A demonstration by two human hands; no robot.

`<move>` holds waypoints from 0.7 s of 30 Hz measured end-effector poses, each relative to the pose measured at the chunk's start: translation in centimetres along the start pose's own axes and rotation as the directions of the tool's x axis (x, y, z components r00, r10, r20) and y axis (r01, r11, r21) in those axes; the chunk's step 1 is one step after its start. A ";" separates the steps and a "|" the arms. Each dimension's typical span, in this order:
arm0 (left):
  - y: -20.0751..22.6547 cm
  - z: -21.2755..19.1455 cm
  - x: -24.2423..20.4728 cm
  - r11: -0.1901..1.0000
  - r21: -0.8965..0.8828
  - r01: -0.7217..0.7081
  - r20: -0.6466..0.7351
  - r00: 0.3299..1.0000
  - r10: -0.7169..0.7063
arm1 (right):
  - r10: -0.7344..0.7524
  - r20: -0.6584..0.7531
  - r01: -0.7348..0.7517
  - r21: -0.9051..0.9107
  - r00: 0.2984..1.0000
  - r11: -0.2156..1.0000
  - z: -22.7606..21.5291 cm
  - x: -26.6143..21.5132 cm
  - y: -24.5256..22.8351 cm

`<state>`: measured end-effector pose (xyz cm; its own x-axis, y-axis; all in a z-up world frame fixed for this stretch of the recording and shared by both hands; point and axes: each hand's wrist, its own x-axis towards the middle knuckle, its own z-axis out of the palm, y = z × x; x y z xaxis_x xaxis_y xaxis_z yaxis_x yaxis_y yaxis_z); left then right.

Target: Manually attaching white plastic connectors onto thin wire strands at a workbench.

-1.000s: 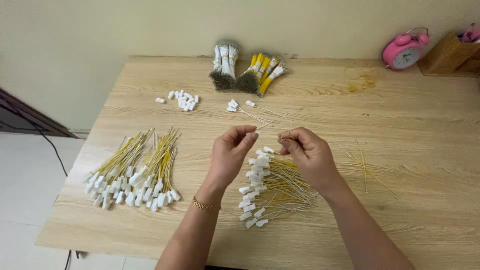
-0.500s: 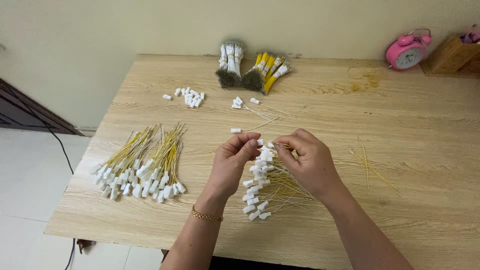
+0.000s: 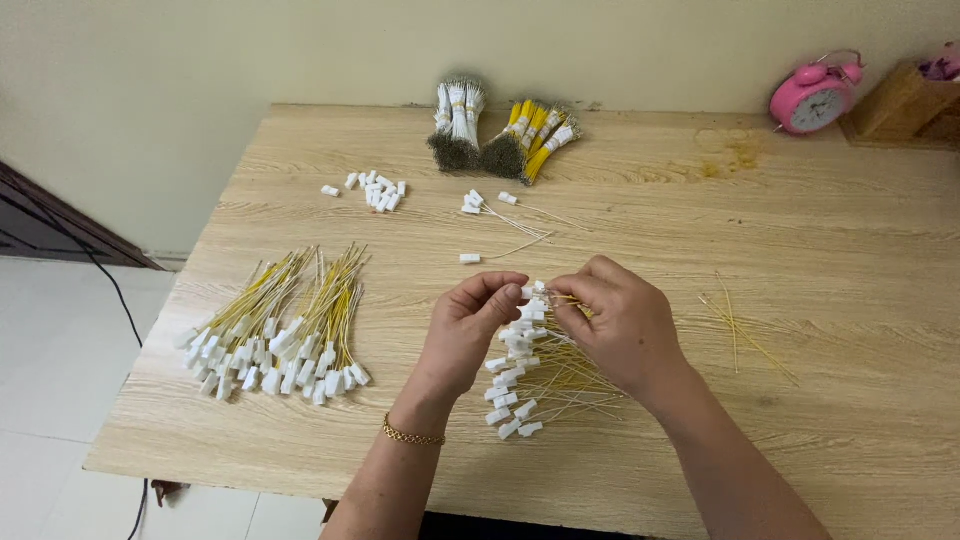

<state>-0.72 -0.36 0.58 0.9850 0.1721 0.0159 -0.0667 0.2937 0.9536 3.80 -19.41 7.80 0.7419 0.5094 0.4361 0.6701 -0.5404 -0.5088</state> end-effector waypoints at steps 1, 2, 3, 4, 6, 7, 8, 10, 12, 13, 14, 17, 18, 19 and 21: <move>-0.1 -0.1 0.0 1.000 0.000 0.001 -0.001 1.000 -0.001 | 0.000 0.001 0.000 0.001 1.000 1.000 0.1 0.0 0.1; -0.1 -0.1 0.0 1.000 -0.022 0.005 0.007 1.000 -0.005 | 0.001 0.009 -0.001 0.002 1.000 1.000 0.1 0.0 0.3; -0.2 -0.2 0.1 0.999 -0.043 0.010 0.016 1.000 -0.009 | 0.003 0.016 -0.003 0.004 1.000 1.000 0.2 0.0 0.4; -0.3 -0.2 0.1 0.999 -0.043 0.012 0.016 1.000 -0.011 | 0.004 0.017 -0.004 0.004 1.000 1.000 0.2 0.0 0.2; -0.7 -0.2 0.3 0.994 -0.105 0.035 0.021 0.999 -0.033 | -0.006 -0.012 0.006 0.009 1.000 1.000 0.1 0.0 0.1; -0.8 -0.2 0.3 0.994 -0.105 0.038 0.022 0.999 -0.036 | -0.004 -0.012 0.004 0.009 1.000 1.000 0.0 0.0 0.0; -0.9 -0.2 0.3 0.986 -0.153 0.059 0.024 0.998 -0.056 | 0.006 -0.007 -0.006 0.007 1.000 1.000 -0.1 0.0 -0.1; -0.9 -0.3 0.4 0.977 -0.199 0.080 0.030 0.997 -0.076 | 0.017 -0.005 -0.017 0.005 1.000 1.000 -0.2 0.1 -0.2; -0.9 -0.3 0.4 0.952 -0.283 0.115 0.046 0.993 -0.106 | 0.052 0.029 -0.052 0.006 0.998 0.999 -0.3 0.1 -0.2; -1.1 -0.4 0.4 0.952 -0.282 0.116 0.047 0.993 -0.107 | 0.053 0.029 -0.053 0.007 0.998 0.999 -0.2 0.1 -0.1; -1.2 -0.5 0.3 0.953 -0.284 0.107 0.060 0.994 -0.094 | 0.033 0.027 -0.033 -0.011 0.999 0.999 -0.1 0.1 0.1; -1.4 -0.6 0.3 0.964 -0.255 0.077 0.085 0.995 -0.057 | 0.023 0.031 -0.022 -0.013 0.999 1.000 0.0 0.1 0.2; -1.4 -0.5 0.2 0.973 -0.225 0.056 0.097 0.995 -0.035 | 0.032 0.040 -0.032 0.003 0.999 0.999 0.0 0.1 0.1; -1.3 -0.5 0.2 0.973 -0.224 0.056 0.097 0.995 -0.035 | 0.032 0.039 -0.033 0.004 0.999 0.999 0.0 0.1 0.0; -1.1 -0.5 0.2 0.981 -0.189 0.051 0.093 0.995 -0.034 | 0.082 0.075 -0.089 0.096 0.994 0.991 0.1 0.0 -0.1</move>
<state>-0.49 -0.16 -0.57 0.9972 0.0734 0.0114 -0.0450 0.4750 0.8789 3.71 -19.25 7.77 0.7905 0.5121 0.3361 0.5961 -0.5171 -0.6142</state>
